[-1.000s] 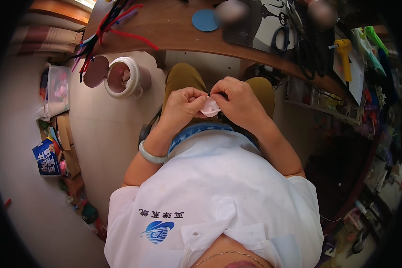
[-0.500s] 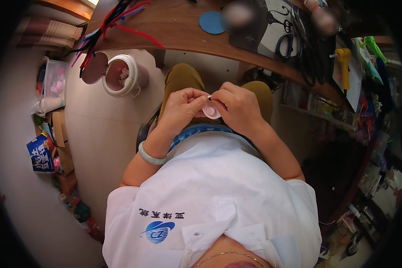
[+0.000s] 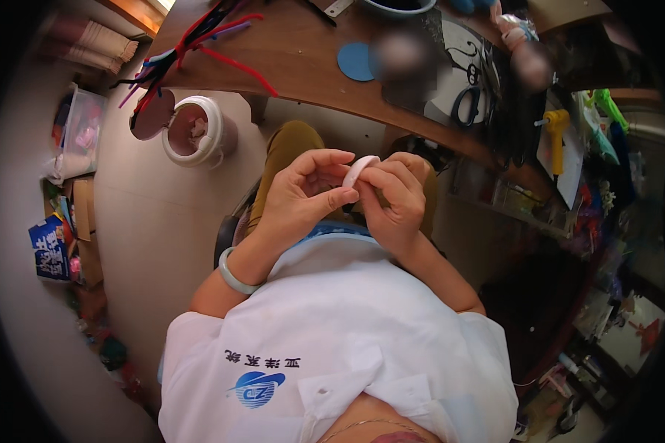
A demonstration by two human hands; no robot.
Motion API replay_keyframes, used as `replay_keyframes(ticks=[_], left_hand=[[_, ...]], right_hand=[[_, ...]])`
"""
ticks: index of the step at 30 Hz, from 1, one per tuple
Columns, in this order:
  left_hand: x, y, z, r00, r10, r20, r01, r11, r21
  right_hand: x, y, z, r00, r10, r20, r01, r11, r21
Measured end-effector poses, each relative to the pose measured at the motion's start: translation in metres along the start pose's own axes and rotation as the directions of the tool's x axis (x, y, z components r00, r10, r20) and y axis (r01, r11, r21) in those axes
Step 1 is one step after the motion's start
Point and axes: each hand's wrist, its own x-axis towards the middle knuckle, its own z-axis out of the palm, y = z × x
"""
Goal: The person sits cross-legged at a table and uses a hot glue gun to attach black pipe cleaners to a small white doll head. They carefully position the pipe cleaners to form hair and press them into place.
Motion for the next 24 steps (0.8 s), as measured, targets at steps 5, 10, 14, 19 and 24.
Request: replay_keyframes(ticks=[5, 10, 14, 19, 24], left_hand=[[-0.001, 0.012, 0.01, 0.983, 0.17, 0.073, -0.183, 0.94, 0.289], [-0.004, 0.02, 0.011, 0.954, 0.26, 0.151, -0.301, 0.815, 0.494], [-0.005, 0.019, 0.012, 0.942, 0.301, 0.149, -0.334, 0.802, 0.495], [-0.004, 0.02, 0.011, 0.936, 0.31, 0.168, -0.352, 0.79, 0.503], [-0.006, 0.013, 0.012, 0.963, 0.26, 0.074, -0.267, 0.871, 0.413]], right_hand=[[-0.005, 0.003, -0.01, 0.999, 0.014, -0.04, -0.008, 0.989, 0.148], [-0.004, 0.002, -0.017, 1.0, -0.018, -0.022, 0.021, 0.986, 0.163], [-0.002, 0.001, -0.017, 0.999, -0.033, -0.022, 0.036, 0.986, 0.165], [0.0, 0.0, -0.018, 0.998, -0.059, -0.006, 0.059, 0.992, 0.112], [0.008, 0.001, -0.019, 0.987, -0.159, 0.031, 0.157, 0.987, 0.046]])
